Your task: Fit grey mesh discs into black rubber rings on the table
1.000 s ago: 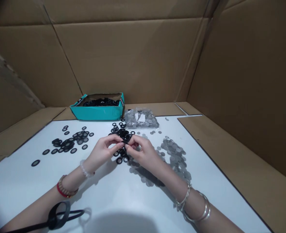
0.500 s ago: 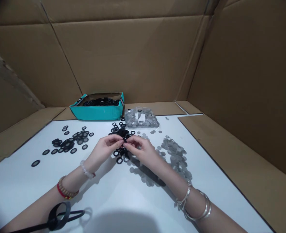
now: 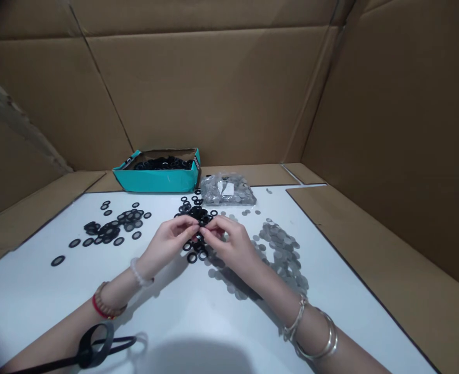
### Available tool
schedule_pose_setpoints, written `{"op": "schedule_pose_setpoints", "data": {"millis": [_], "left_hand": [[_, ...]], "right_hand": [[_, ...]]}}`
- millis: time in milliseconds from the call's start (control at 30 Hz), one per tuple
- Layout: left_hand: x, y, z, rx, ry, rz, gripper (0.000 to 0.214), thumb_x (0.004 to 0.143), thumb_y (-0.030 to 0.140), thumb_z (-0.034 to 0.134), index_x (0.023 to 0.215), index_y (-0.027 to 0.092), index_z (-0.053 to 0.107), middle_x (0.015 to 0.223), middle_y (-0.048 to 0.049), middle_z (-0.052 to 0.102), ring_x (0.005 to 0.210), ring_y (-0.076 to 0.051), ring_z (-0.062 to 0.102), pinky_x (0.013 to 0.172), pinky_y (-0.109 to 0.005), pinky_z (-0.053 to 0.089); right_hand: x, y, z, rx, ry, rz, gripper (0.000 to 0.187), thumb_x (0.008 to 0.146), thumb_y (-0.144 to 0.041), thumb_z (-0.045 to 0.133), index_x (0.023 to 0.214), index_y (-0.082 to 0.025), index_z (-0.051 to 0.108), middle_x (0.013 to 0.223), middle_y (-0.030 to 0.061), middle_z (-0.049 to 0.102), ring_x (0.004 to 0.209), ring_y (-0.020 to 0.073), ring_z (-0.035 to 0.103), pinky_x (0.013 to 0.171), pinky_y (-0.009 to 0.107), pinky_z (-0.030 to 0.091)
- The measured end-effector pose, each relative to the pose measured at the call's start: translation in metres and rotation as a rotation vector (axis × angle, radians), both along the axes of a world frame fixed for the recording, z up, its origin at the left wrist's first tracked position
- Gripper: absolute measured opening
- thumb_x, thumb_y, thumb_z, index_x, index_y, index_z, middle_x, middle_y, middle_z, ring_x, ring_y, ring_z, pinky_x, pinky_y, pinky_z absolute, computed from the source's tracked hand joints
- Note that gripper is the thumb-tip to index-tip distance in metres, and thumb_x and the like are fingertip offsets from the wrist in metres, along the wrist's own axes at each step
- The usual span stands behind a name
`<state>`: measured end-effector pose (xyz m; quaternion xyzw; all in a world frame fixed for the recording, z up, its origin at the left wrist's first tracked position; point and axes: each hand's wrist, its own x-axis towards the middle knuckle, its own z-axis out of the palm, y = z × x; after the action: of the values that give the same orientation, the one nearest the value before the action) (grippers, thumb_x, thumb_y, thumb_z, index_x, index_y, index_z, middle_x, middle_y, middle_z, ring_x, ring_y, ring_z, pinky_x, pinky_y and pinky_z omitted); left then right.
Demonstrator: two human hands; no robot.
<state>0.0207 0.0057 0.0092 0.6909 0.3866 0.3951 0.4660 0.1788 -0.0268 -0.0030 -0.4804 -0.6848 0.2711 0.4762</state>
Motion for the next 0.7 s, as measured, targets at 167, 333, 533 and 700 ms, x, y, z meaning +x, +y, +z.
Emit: {"op": "schedule_pose_setpoints", "data": {"millis": [167, 333, 533, 700], "left_hand": [[-0.003, 0.005, 0.003, -0.262, -0.168, -0.064, 0.021, 0.071, 0.034, 0.063, 0.080, 0.015, 0.060, 0.070, 0.0001, 0.060, 0.062, -0.012, 0.056, 0.064, -0.025, 0.045], [-0.004, 0.005, 0.004, -0.426, -0.242, -0.120, 0.021, 0.069, 0.031, 0.067, 0.081, 0.014, 0.062, 0.072, -0.0006, 0.061, 0.065, -0.011, 0.057, 0.068, -0.024, 0.044], [-0.006, 0.007, -0.002, -0.527, -0.307, -0.230, 0.015, 0.075, 0.030, 0.062, 0.075, 0.015, 0.064, 0.073, -0.0014, 0.060, 0.070, -0.010, 0.057, 0.072, -0.022, 0.042], [-0.005, 0.006, -0.003, -0.522, -0.342, -0.183, 0.014, 0.074, 0.027, 0.064, 0.079, 0.013, 0.066, 0.075, -0.0021, 0.062, 0.068, -0.010, 0.056, 0.070, -0.021, 0.042]], "right_hand": [[0.000, 0.009, -0.001, -0.275, 0.279, 0.088, 0.023, 0.079, -0.041, 0.055, 0.074, -0.018, 0.057, 0.067, -0.0013, 0.050, 0.061, 0.0125, 0.044, 0.056, 0.024, 0.035], [0.000, 0.010, -0.009, -0.366, 0.458, 0.187, 0.022, 0.080, -0.039, 0.055, 0.076, -0.018, 0.058, 0.068, -0.0026, 0.046, 0.061, 0.0106, 0.041, 0.058, 0.022, 0.034], [0.000, 0.007, -0.011, -0.432, 0.634, 0.259, 0.019, 0.081, -0.036, 0.056, 0.078, -0.018, 0.057, 0.076, -0.0007, 0.046, 0.066, 0.0110, 0.042, 0.064, 0.024, 0.037], [-0.002, 0.009, -0.010, -0.458, 0.669, 0.264, 0.019, 0.081, -0.036, 0.056, 0.076, -0.017, 0.056, 0.072, -0.0017, 0.044, 0.064, 0.0106, 0.042, 0.062, 0.024, 0.036]]}}
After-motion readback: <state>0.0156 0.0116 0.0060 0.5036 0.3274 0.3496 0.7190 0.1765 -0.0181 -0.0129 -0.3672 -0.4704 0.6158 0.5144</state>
